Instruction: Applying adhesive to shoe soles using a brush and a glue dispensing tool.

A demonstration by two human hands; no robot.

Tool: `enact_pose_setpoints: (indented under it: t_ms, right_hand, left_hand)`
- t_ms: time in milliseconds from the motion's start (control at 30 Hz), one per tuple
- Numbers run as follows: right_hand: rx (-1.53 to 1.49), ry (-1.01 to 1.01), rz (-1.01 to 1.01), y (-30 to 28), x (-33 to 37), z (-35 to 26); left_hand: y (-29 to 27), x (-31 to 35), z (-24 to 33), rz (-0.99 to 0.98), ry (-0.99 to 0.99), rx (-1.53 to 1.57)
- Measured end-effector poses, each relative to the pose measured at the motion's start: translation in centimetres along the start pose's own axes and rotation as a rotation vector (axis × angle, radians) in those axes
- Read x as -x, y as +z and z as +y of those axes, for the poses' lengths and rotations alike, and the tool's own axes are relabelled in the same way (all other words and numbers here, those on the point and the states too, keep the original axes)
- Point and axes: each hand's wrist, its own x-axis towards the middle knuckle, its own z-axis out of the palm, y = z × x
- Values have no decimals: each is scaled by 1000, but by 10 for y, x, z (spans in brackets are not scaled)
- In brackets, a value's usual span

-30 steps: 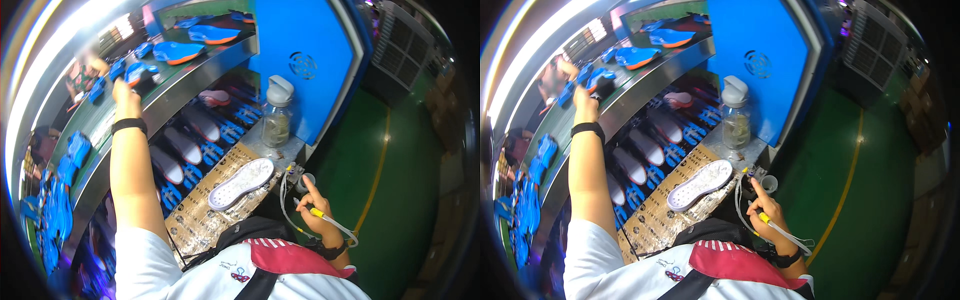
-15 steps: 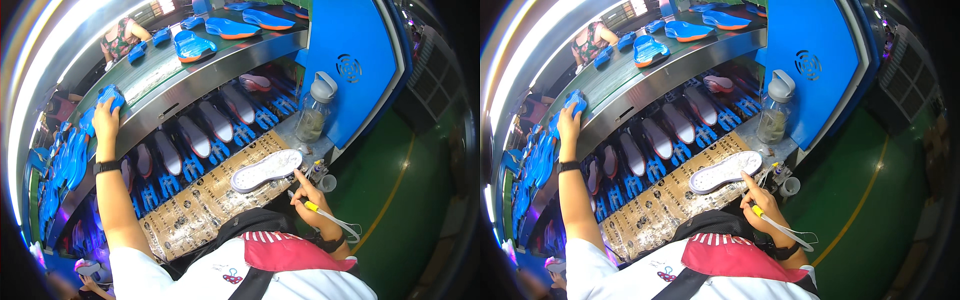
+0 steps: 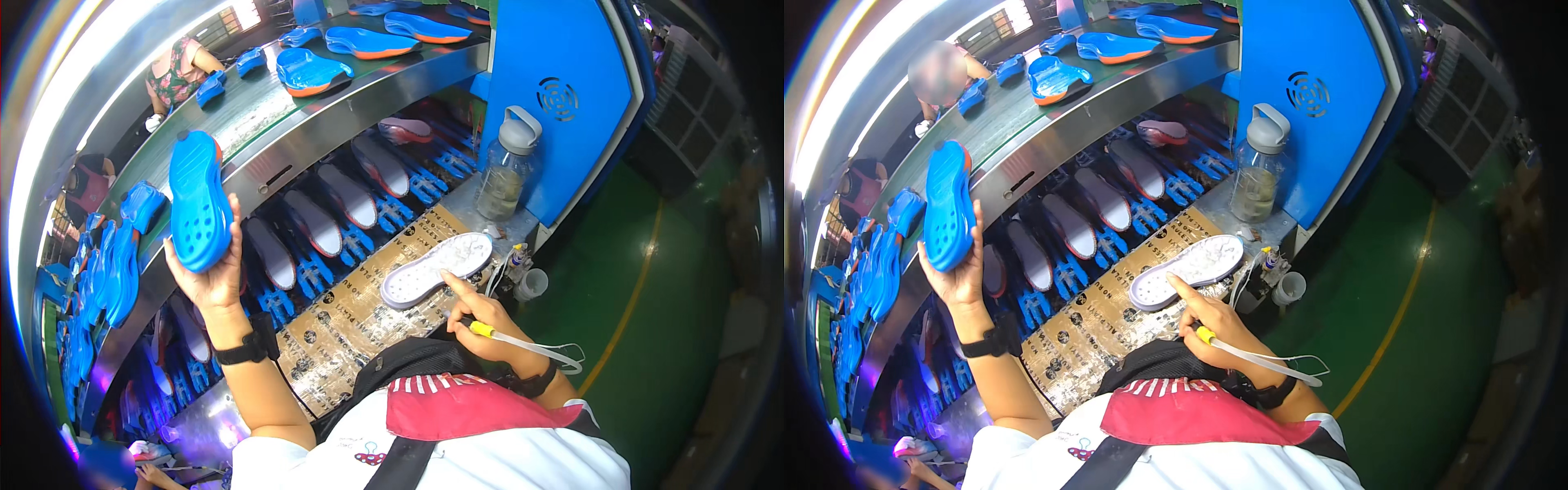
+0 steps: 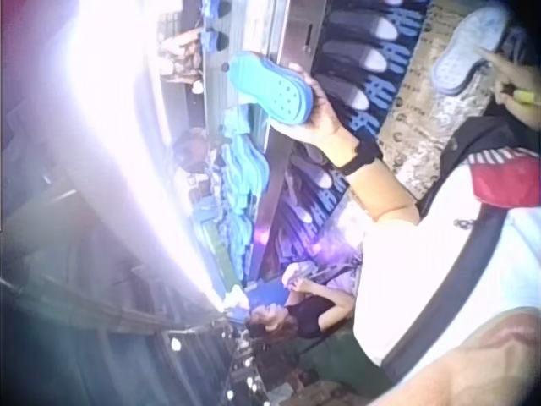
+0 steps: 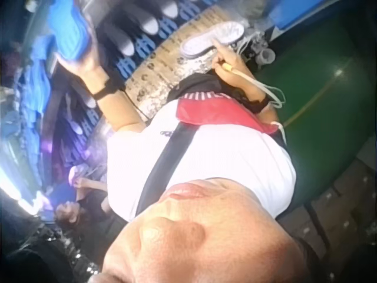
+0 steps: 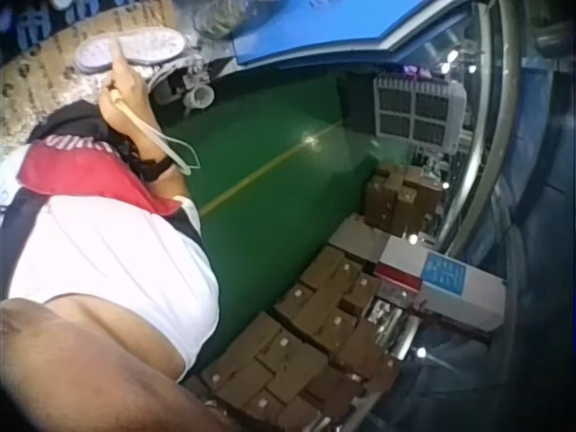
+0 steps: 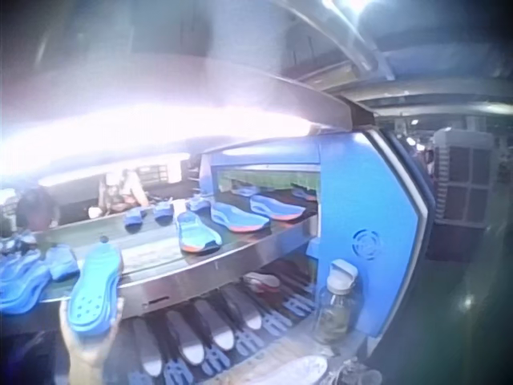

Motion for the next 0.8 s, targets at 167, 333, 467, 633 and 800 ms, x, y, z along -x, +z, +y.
enact_pose_setpoints:
  t_ms: [167,333,467,633,800]
  right_hand:
    - [91,-145,-37,12,-20,-21]
    - [46,-275,-147,35,-45,-41]
    - [17,-294,-154,60,-61,-47]
    - [4,-40,-329,74,-67,-57]
    - [26,-28,-437,75,-65,-61]
  left_hand:
    - [-7,8,-24,-246,-110,-158]
    - [-14,66,-92,-64,-154,-473]
    - [-24,100,-107,40,-131,-495]
    - [-20,101,-104,52,-116,-309]
    - [-8,107,-91,55,65,-402]
